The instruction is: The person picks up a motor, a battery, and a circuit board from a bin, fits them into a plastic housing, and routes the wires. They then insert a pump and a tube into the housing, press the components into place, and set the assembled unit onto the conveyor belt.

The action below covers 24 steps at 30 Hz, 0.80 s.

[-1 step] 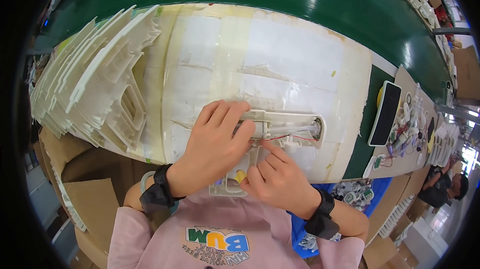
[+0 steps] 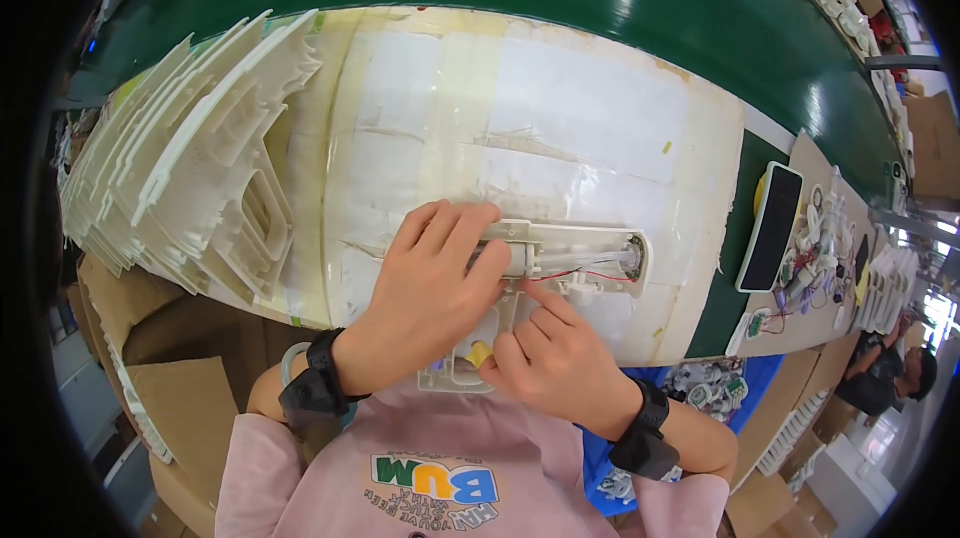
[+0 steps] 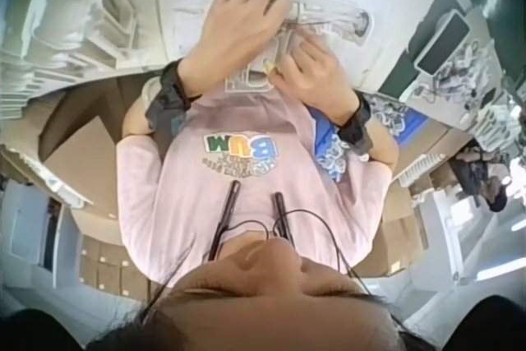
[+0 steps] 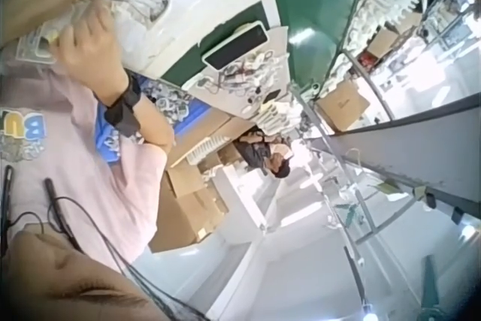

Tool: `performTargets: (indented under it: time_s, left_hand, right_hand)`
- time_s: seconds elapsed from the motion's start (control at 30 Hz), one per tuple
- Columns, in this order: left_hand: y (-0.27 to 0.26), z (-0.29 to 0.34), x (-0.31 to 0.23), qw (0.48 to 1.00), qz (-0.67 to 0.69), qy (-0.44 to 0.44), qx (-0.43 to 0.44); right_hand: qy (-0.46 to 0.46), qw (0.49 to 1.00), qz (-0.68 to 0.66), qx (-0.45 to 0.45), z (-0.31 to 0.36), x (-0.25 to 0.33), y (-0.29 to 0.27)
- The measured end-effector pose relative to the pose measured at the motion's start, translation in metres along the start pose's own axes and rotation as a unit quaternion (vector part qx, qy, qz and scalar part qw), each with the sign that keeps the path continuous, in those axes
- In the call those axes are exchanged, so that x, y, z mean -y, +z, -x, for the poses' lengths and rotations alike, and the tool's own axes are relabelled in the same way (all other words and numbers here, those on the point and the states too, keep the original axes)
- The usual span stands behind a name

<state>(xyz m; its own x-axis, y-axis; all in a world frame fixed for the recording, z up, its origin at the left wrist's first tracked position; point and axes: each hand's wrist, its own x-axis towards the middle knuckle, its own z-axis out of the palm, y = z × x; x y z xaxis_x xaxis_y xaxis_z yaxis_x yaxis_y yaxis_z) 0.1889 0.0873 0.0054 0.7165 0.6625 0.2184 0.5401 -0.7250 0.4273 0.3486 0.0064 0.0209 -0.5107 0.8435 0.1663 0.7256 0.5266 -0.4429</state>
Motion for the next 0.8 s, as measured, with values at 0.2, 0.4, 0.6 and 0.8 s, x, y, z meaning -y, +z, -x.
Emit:
performTargets:
  time_s: [0.2, 0.4, 0.6, 0.8]
  left_hand:
    - [-0.0036, -0.0024, -0.0005, 1.000, 0.000, -0.001, 0.017]
    - [-0.0034, -0.0016, -0.0017, 1.000, 0.000, -0.005, 0.010]
    - [-0.0012, -0.0019, -0.0003, 1.000, 0.013, -0.007, 0.014]
    - [-0.0042, -0.0021, 0.0005, 0.999, 0.024, -0.006, 0.021]
  right_hand:
    - [0.014, 1.000, 0.000, 0.014, -0.0017, 0.0029, -0.0022]
    - [0.018, 1.000, 0.001, 0.024, -0.0008, 0.0045, -0.0012]
    - [0.036, 0.999, 0.005, 0.033, -0.0036, 0.0061, 0.0029]
    - [0.031, 0.998, 0.021, 0.047, -0.0043, 0.0071, 0.0018]
